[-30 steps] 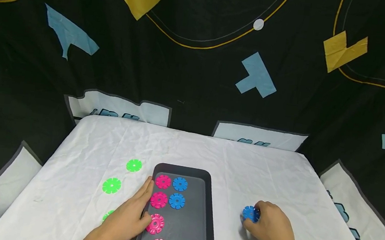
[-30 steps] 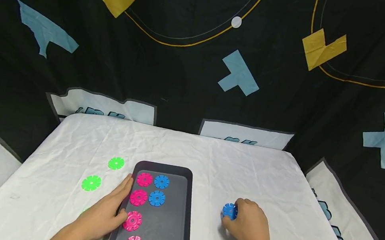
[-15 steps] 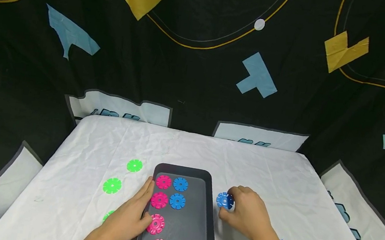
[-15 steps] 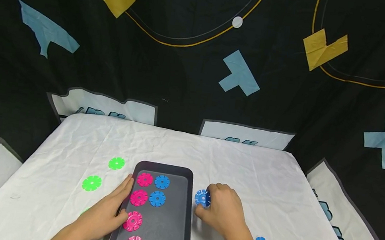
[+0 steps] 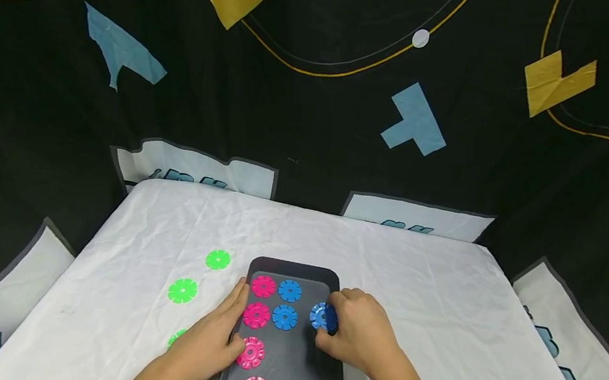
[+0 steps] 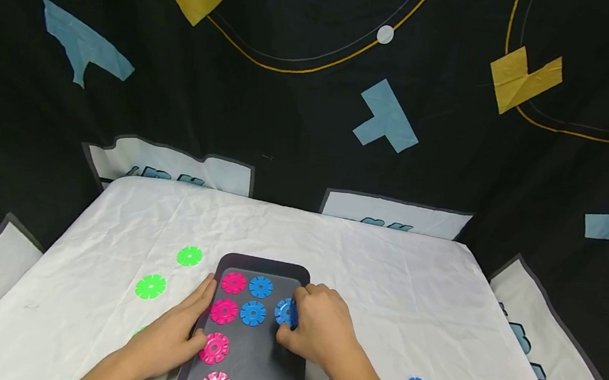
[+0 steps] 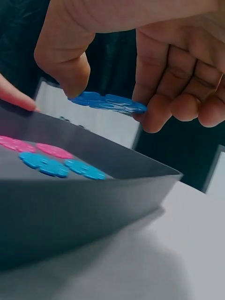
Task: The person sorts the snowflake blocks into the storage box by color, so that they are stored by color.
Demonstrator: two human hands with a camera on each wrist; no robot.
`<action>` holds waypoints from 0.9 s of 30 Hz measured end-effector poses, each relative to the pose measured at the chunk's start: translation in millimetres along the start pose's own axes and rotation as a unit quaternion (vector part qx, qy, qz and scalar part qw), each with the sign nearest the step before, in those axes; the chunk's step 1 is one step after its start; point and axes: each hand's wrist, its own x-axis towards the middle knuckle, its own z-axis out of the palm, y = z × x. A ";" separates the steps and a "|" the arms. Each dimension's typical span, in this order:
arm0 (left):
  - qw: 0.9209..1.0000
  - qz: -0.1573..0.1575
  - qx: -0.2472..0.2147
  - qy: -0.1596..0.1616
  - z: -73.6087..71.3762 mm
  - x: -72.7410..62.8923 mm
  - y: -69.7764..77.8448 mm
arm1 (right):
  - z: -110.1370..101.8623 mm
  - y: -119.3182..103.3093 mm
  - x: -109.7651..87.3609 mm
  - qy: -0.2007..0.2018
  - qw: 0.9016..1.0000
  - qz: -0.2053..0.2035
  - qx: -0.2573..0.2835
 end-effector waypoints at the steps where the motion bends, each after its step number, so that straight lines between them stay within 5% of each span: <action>1: 1.000 0.000 0.001 0.001 0.1 0.1 -0.1 | 0.7 -2.3 1.5 0.000 1.000 -0.009 -0.001; 11: 1.000 0.000 0.003 0.003 0.0 -0.1 0.1 | 8.3 -25.7 12.6 -0.032 0.996 -0.087 -0.011; 27: 1.000 -0.005 -0.003 -0.001 -1.3 0.8 -0.4 | 20.2 -57.9 24.7 -0.184 0.972 -0.138 -0.050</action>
